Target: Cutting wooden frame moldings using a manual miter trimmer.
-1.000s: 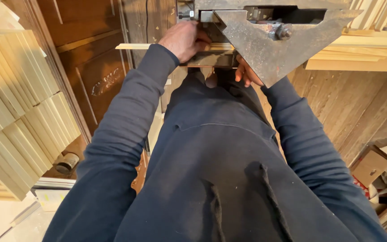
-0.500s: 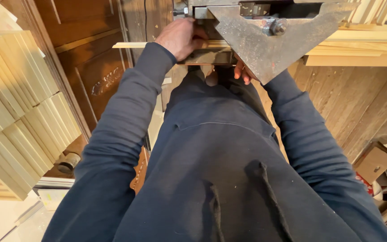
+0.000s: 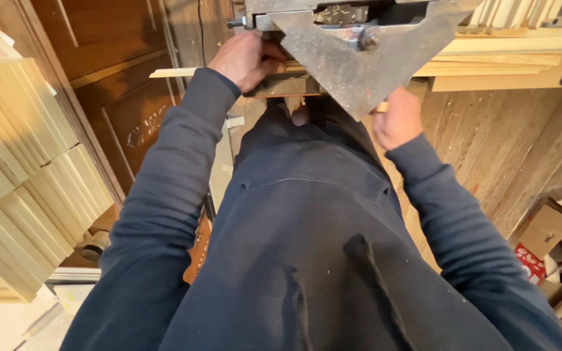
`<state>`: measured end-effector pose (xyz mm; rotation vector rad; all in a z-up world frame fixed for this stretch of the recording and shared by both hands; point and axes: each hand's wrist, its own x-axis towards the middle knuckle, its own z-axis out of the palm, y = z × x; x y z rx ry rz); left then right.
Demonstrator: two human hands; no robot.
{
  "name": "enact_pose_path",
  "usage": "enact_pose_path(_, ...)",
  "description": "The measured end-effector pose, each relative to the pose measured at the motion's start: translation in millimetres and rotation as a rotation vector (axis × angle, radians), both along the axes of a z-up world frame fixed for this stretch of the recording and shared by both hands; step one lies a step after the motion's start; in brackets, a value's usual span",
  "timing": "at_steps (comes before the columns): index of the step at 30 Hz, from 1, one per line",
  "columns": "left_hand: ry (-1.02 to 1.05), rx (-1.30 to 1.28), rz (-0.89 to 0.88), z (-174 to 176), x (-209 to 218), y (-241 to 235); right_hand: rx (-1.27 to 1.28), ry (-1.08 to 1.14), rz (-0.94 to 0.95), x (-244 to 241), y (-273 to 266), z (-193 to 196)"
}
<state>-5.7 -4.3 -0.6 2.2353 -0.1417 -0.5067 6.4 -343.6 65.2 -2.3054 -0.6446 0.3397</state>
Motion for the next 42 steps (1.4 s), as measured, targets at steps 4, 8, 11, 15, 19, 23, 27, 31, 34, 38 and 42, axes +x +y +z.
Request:
enact_pose_path(4,0.132,-0.025,0.068,16.8,2.9,-3.4,-0.08,-0.025,-0.227,26.3,-53.6,1.7)
enact_pose_path(8,0.08,-0.004,0.055,14.7,5.1,-3.5,-0.351,-0.066,-0.144,63.9,-96.1,-15.4)
enact_pose_path(11,0.109,0.013,0.06,19.1,1.1,-4.0,-0.482,-0.184,0.011,72.8,-108.1,-28.4)
enact_pose_path(15,0.08,0.046,0.056,20.8,3.8,-4.6,-0.587,-0.264,0.113,81.6,-116.9,-46.5)
enact_pose_path(19,0.14,0.042,0.066,11.0,0.0,-3.0,-0.618,-0.246,0.096,78.2,-129.8,-57.5)
enact_pose_path(23,-0.08,-0.006,0.024,-6.8,-3.3,0.6,-0.6,-0.315,0.103,78.1,-101.9,-27.9)
enact_pose_path(27,0.065,-0.008,0.034,8.2,0.5,-0.1,-0.484,-0.305,-0.035,46.2,-94.9,-13.6)
enact_pose_path(31,0.045,-0.002,0.015,8.4,0.1,-1.3,-0.453,-0.232,0.014,-17.4,-43.3,-4.8)
enact_pose_path(34,-0.038,-0.025,0.035,6.3,-1.6,2.0,-0.346,-0.067,0.141,-45.0,29.9,20.5)
enact_pose_path(38,-0.01,-0.055,-0.001,0.6,-2.2,3.2,-0.065,-0.001,0.171,-48.8,101.4,25.6)
enact_pose_path(42,-0.038,-0.065,0.015,-7.1,-2.4,1.5,0.04,0.077,0.164,-35.7,131.6,-20.9)
